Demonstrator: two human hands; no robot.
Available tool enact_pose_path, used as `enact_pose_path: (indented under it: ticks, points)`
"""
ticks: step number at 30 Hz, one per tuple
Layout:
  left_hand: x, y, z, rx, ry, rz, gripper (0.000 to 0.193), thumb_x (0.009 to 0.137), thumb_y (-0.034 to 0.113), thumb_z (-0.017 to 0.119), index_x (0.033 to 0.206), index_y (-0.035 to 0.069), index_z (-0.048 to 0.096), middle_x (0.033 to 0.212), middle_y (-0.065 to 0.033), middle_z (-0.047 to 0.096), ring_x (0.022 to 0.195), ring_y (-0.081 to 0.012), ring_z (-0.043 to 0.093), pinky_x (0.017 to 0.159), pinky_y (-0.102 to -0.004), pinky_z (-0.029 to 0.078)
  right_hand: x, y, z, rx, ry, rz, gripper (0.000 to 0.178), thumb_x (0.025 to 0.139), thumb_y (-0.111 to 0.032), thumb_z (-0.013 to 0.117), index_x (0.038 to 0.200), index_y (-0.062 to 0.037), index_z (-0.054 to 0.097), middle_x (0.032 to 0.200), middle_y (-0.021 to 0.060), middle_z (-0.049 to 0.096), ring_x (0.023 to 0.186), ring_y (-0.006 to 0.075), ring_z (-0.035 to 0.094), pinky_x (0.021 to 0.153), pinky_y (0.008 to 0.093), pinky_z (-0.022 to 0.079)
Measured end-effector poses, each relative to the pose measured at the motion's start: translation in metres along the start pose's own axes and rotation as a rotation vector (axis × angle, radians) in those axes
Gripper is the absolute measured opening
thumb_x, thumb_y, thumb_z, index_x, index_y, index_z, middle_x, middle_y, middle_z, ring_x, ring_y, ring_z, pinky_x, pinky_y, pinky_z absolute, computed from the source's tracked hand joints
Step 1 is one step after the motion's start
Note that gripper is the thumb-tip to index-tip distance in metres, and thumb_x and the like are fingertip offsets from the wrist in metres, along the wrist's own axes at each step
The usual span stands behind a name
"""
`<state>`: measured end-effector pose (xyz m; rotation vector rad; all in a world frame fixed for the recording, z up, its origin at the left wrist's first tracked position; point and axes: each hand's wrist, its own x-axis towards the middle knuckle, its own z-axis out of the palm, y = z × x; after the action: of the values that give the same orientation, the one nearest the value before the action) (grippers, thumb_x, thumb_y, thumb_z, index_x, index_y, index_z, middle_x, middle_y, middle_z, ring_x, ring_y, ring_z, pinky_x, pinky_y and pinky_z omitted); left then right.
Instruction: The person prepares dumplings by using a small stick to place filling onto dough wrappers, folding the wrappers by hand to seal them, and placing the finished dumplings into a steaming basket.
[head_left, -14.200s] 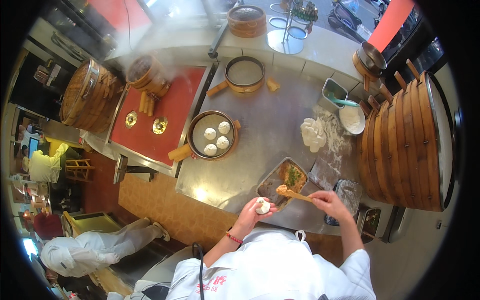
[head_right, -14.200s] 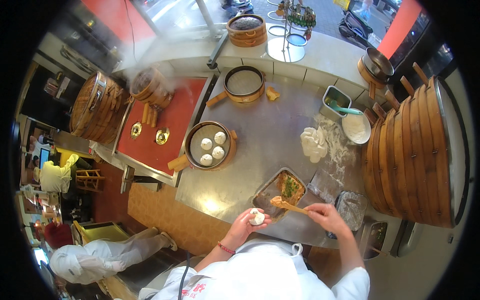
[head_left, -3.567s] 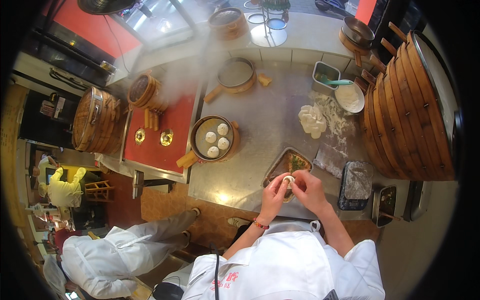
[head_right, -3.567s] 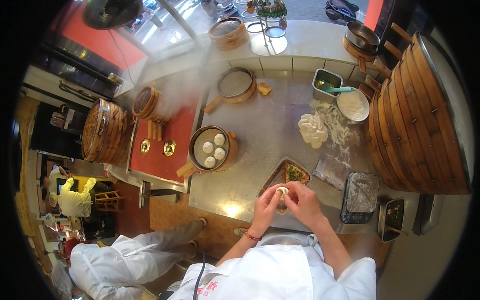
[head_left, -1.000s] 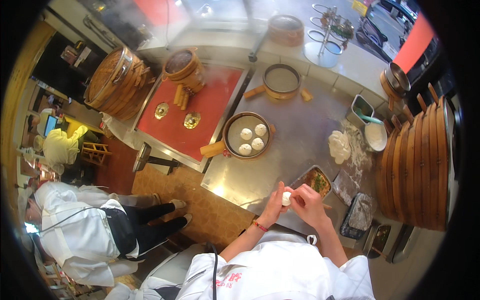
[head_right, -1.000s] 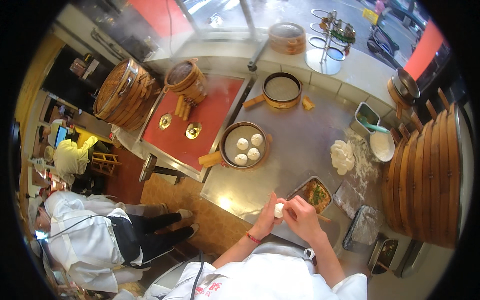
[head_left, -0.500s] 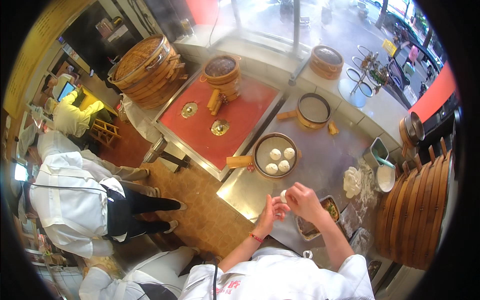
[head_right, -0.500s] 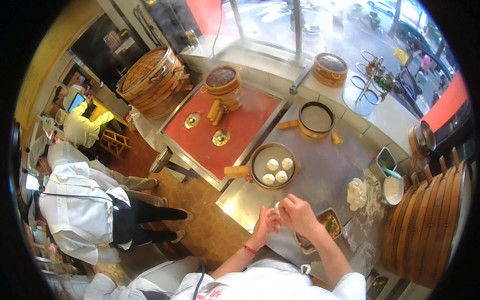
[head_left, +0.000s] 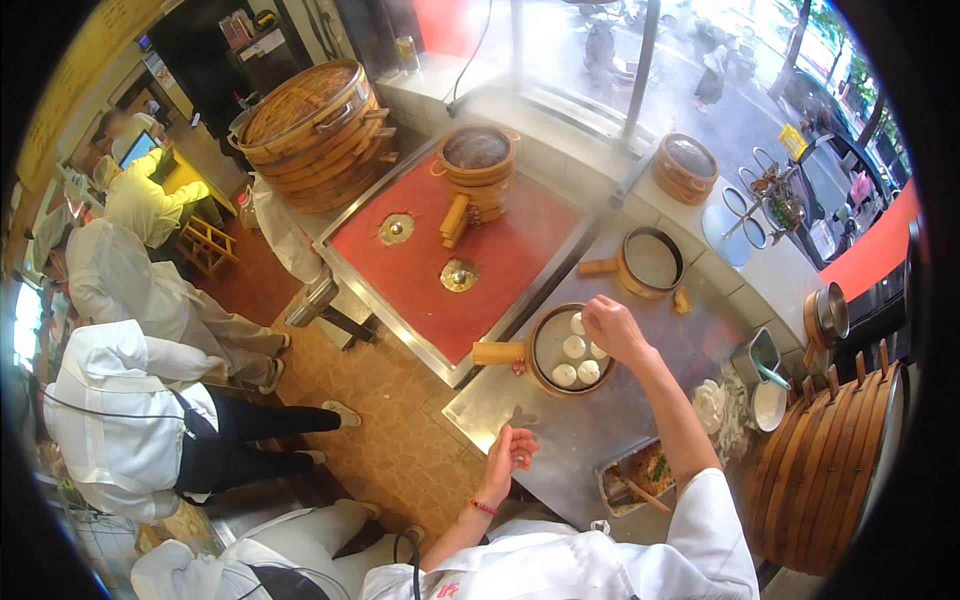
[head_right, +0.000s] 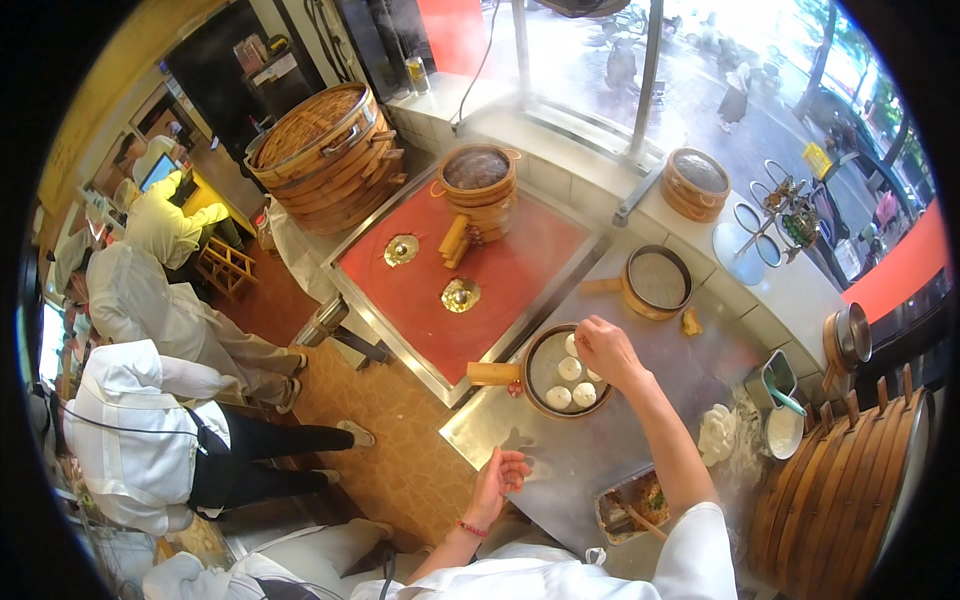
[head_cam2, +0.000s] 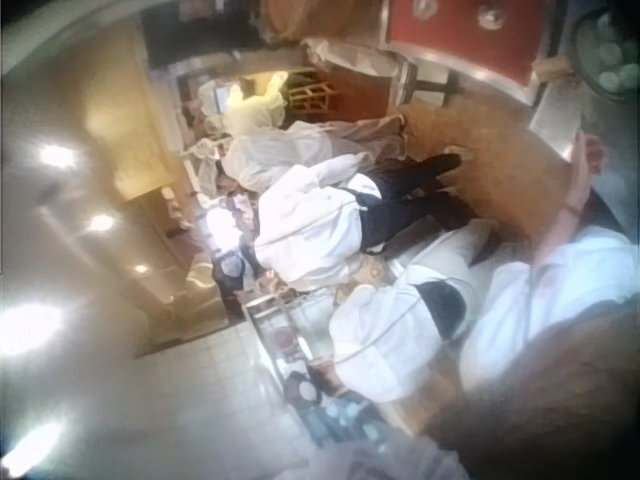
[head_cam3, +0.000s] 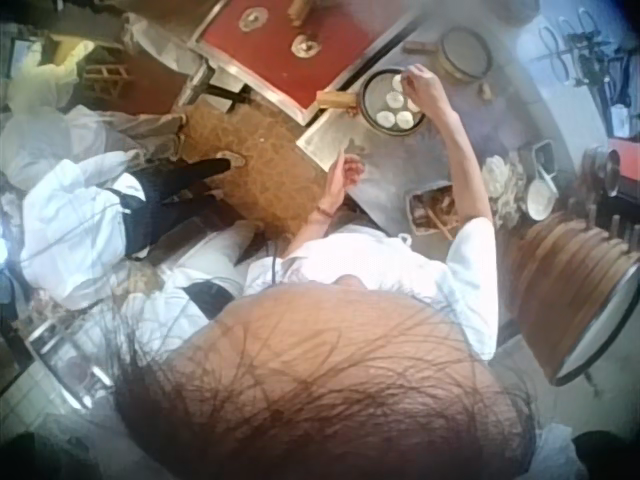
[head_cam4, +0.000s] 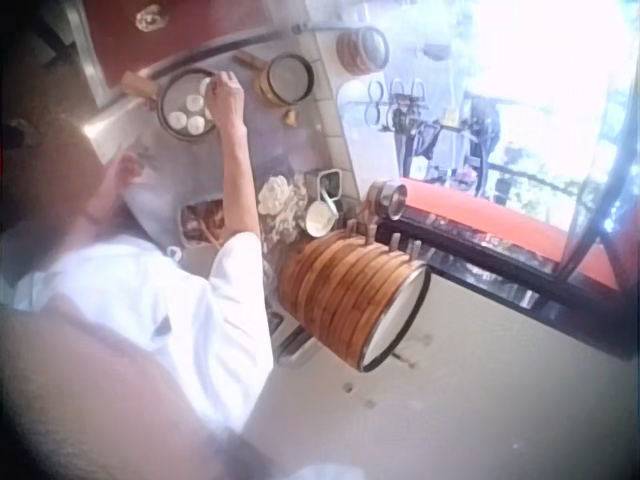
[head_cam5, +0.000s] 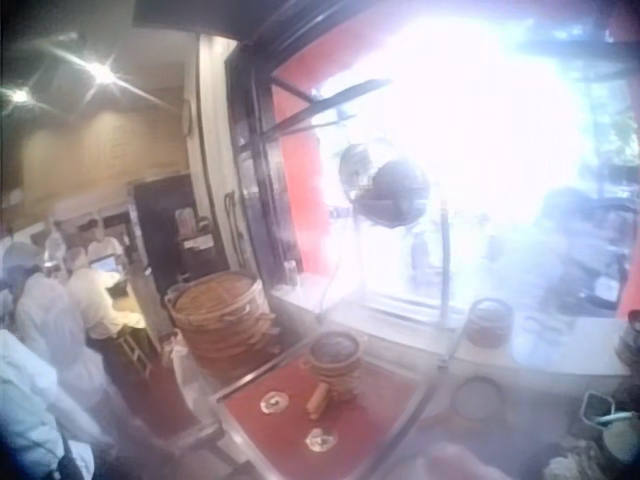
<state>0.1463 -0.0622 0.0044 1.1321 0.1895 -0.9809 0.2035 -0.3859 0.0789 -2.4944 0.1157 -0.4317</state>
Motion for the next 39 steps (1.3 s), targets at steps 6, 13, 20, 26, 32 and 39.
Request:
enact_pose_path:
  ticks: [6,13,20,26,32,39]
  points:
    - [0.001,-0.002,-0.01,-0.007,0.018,-0.006,0.047,0.108,0.047,0.039,0.114,0.006,0.062,0.092,-0.005,0.07,0.072,-0.0093,0.061,0.065,-0.0257,0.049,0.009,0.015,0.027,0.008,0.007,0.02,0.011,0.084,-0.005,0.067,0.088,-0.0026,0.057,0.083,0.0148,0.061,0.075,0.0363,0.063,0.067,0.0447,0.051]
    - [0.002,-0.001,-0.008,0.0,0.014,-0.002,0.044,0.108,0.044,0.041,0.113,0.006,0.062,0.091,-0.006,0.07,0.07,-0.0096,0.06,0.064,-0.0256,0.049,0.011,0.026,0.033,0.132,-0.049,0.177,0.005,0.084,-0.004,0.065,0.087,-0.0004,0.065,0.08,0.0185,0.064,0.078,0.0369,0.064,0.069,0.0433,0.052]
    - [0.002,-0.004,-0.001,0.022,-0.016,-0.019,0.043,0.108,0.042,0.041,0.112,0.005,0.062,0.091,-0.0067,0.07,0.069,-0.0102,0.06,0.063,-0.0252,0.05,-0.001,0.027,0.013,0.132,-0.105,0.141,0.02,0.092,-0.009,0.061,0.109,-0.006,0.072,0.094,0.0176,0.067,0.093,0.032,0.065,0.081,0.039,0.052]
    - [0.002,-0.01,0.021,0.079,-0.07,-0.027,0.044,0.108,0.043,0.04,0.111,0.006,0.063,0.09,-0.006,0.07,0.068,-0.0099,0.059,0.062,-0.0251,0.049,-0.04,0.013,-0.033,0.274,-0.02,0.199,0.026,0.099,-0.019,0.06,0.121,-0.0078,0.067,0.107,0.0108,0.061,0.092,0.0257,0.061,0.082,0.0364,0.051]
    - [-0.004,-0.018,0.055,0.032,-0.136,-0.011,0.044,0.109,0.042,0.039,0.11,0.005,0.062,0.089,-0.0065,0.069,0.069,-0.0118,0.059,0.063,-0.0272,0.05,-0.17,0.053,-0.121,0.283,0.186,0.392,0.022,0.1,-0.014,0.061,0.118,-0.0033,0.068,0.099,0.0085,0.066,0.083,0.0163,0.063,0.074,0.0302,0.052]
    - [-0.008,-0.037,0.107,0.072,-0.263,-0.042,0.044,0.109,0.041,0.037,0.111,0.004,0.061,0.09,-0.0077,0.068,0.071,-0.0135,0.059,0.064,-0.0286,0.05,-0.396,0.135,-0.174,0.018,0.476,0.859,0.024,0.089,-0.009,0.066,0.11,0.0002,0.071,0.099,0.0132,0.072,0.086,0.0187,0.07,0.077,0.0312,0.055]
